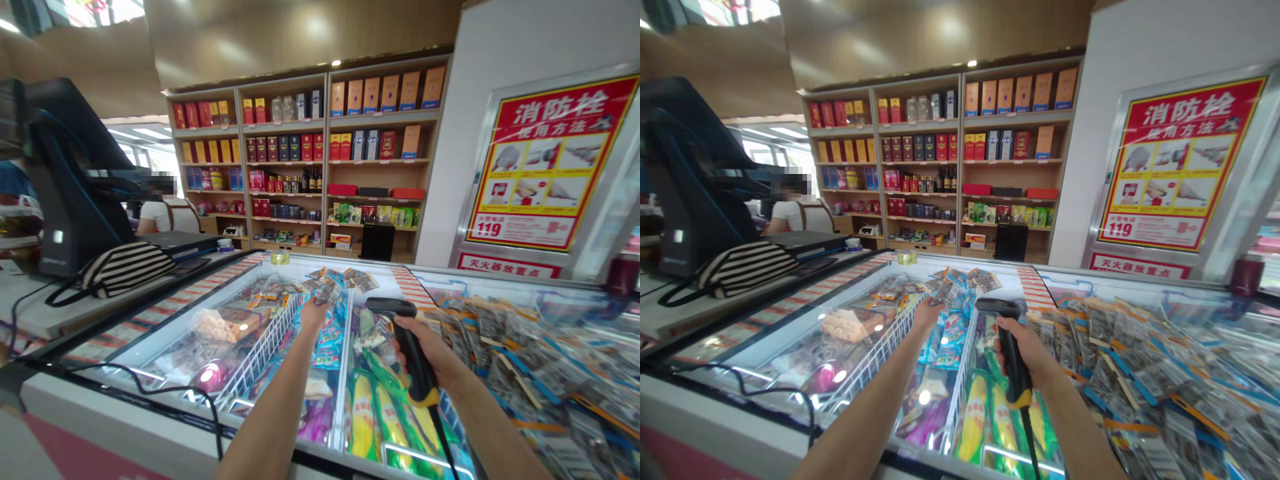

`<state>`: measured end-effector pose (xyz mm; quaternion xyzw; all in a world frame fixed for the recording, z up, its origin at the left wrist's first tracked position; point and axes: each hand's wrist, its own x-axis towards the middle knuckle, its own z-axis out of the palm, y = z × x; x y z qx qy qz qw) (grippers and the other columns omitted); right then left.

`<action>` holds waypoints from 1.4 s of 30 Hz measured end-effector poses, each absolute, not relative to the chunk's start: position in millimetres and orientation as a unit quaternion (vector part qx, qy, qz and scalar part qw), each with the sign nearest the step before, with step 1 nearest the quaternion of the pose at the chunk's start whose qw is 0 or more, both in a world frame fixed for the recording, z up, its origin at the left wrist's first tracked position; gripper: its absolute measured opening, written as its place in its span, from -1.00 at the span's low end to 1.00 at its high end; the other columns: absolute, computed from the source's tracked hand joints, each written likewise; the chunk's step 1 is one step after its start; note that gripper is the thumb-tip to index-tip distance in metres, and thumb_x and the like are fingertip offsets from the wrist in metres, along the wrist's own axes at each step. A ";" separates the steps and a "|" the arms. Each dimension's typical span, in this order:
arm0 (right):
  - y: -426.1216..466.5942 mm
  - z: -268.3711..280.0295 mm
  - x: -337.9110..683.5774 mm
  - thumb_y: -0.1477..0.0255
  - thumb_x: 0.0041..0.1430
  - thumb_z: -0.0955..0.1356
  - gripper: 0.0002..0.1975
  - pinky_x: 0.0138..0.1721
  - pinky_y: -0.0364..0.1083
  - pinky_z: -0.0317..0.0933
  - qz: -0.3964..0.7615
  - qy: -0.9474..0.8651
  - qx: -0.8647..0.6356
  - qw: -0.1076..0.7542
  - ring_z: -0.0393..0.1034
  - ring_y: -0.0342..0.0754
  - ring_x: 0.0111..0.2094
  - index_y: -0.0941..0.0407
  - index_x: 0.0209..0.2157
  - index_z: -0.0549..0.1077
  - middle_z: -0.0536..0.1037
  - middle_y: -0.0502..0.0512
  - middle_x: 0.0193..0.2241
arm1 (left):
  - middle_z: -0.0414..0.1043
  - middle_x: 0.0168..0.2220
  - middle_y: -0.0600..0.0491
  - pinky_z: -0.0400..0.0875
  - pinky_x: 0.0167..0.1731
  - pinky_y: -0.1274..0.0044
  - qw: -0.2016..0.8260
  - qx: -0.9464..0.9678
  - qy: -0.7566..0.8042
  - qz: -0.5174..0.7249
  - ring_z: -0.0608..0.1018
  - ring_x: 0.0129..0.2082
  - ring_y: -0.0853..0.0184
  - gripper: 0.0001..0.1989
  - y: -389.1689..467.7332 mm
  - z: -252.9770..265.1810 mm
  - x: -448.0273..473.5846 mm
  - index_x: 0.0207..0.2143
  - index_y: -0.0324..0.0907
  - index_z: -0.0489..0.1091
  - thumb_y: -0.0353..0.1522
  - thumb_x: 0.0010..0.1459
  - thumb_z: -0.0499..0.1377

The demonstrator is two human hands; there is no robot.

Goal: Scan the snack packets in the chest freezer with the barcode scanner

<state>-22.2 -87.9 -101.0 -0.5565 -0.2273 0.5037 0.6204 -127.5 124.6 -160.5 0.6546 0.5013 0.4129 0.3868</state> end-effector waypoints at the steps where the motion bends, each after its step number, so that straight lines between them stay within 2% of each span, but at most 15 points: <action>1: -87.3 -101.7 -24.7 0.30 0.02 0.25 -0.80 -0.82 -0.22 0.14 0.508 -0.228 -0.554 0.619 0.20 -0.22 -0.80 0.16 -0.50 0.30 0.35 -0.07 -0.75 | 0.36 -0.55 0.08 0.29 -0.49 0.55 0.442 0.610 0.486 0.444 0.43 -0.52 0.37 -0.89 126.2 -161.0 -128.2 -0.45 -0.21 0.33 -0.41 -0.14 0.13; 4: -85.4 -103.8 -31.2 0.28 0.02 0.25 -0.79 -0.82 -0.24 0.14 0.526 -0.229 -0.533 0.622 0.20 -0.23 -0.79 0.16 -0.47 0.31 0.35 -0.08 -0.75 | 0.35 -0.53 0.12 0.34 -0.52 0.57 0.605 0.472 0.418 0.486 0.36 -0.65 0.51 -0.81 128.9 -161.7 -129.3 -0.31 -0.23 0.30 -0.43 -0.06 0.09; 6: -84.6 -104.8 -33.8 0.27 0.01 0.26 -0.79 -0.82 -0.24 0.13 0.534 -0.228 -0.522 0.625 0.20 -0.23 -0.79 0.15 -0.45 0.32 0.34 -0.09 -0.75 | 0.35 -0.52 0.13 0.38 -0.50 0.57 0.668 0.419 0.379 0.485 0.36 -0.66 0.54 -0.80 129.2 -161.2 -128.8 -0.29 -0.22 0.29 -0.44 -0.05 0.10; 17: -89.5 -96.6 -41.5 0.28 0.05 0.23 -0.78 -0.86 -0.24 0.10 0.529 -0.228 -0.552 0.603 0.17 -0.23 -0.84 0.16 -0.49 0.30 0.33 -0.08 -0.78 | 0.36 -0.55 0.13 0.40 -0.46 0.59 0.766 0.352 0.291 0.452 0.42 -0.58 0.50 -0.84 119.7 -154.0 -127.9 -0.43 -0.22 0.26 -0.55 -0.12 0.15; 21: -89.3 -99.9 -40.0 0.30 0.03 0.24 -0.81 -0.85 -0.24 0.12 0.524 -0.246 -0.528 0.622 0.20 -0.22 -0.80 0.15 -0.47 0.31 0.34 -0.09 -0.75 | 0.33 -0.59 0.15 0.40 -0.47 0.61 0.775 0.340 0.288 0.449 0.42 -0.59 0.51 -0.83 117.1 -152.2 -128.4 -0.47 -0.23 0.23 -0.59 -0.13 0.14; 28: -89.5 -99.9 -35.6 0.30 0.06 0.23 -0.78 -0.84 -0.23 0.13 0.520 -0.223 -0.545 0.619 0.18 -0.22 -0.81 0.16 -0.52 0.29 0.32 -0.08 -0.78 | 0.35 -0.56 0.13 0.40 -0.46 0.62 0.780 0.347 0.291 0.432 0.43 -0.58 0.51 -0.87 114.5 -150.0 -128.7 -0.42 -0.22 0.25 -0.57 -0.06 0.08; 38: -135.2 -91.6 31.3 0.33 0.03 0.25 -0.83 -0.80 -0.22 0.12 0.396 -0.179 -0.570 0.698 0.18 -0.22 -0.79 0.14 -0.51 0.28 0.32 -0.08 -0.76 | 0.38 -0.54 0.08 0.36 -0.53 0.58 0.753 0.469 0.305 0.346 0.38 -0.65 0.50 -0.90 67.0 -150.7 -85.2 -0.36 -0.26 0.30 -0.46 0.00 0.06; 42: -159.9 -91.7 56.5 0.34 0.01 0.27 -0.84 -0.79 -0.20 0.13 0.365 -0.159 -0.580 0.710 0.19 -0.20 -0.79 0.13 -0.52 0.27 0.31 -0.07 -0.76 | 0.45 -0.37 0.00 0.33 -0.46 0.62 0.669 0.596 0.321 0.308 0.47 -0.48 0.43 -0.83 24.9 -140.3 -47.4 -0.31 -0.25 0.35 -0.43 0.05 0.01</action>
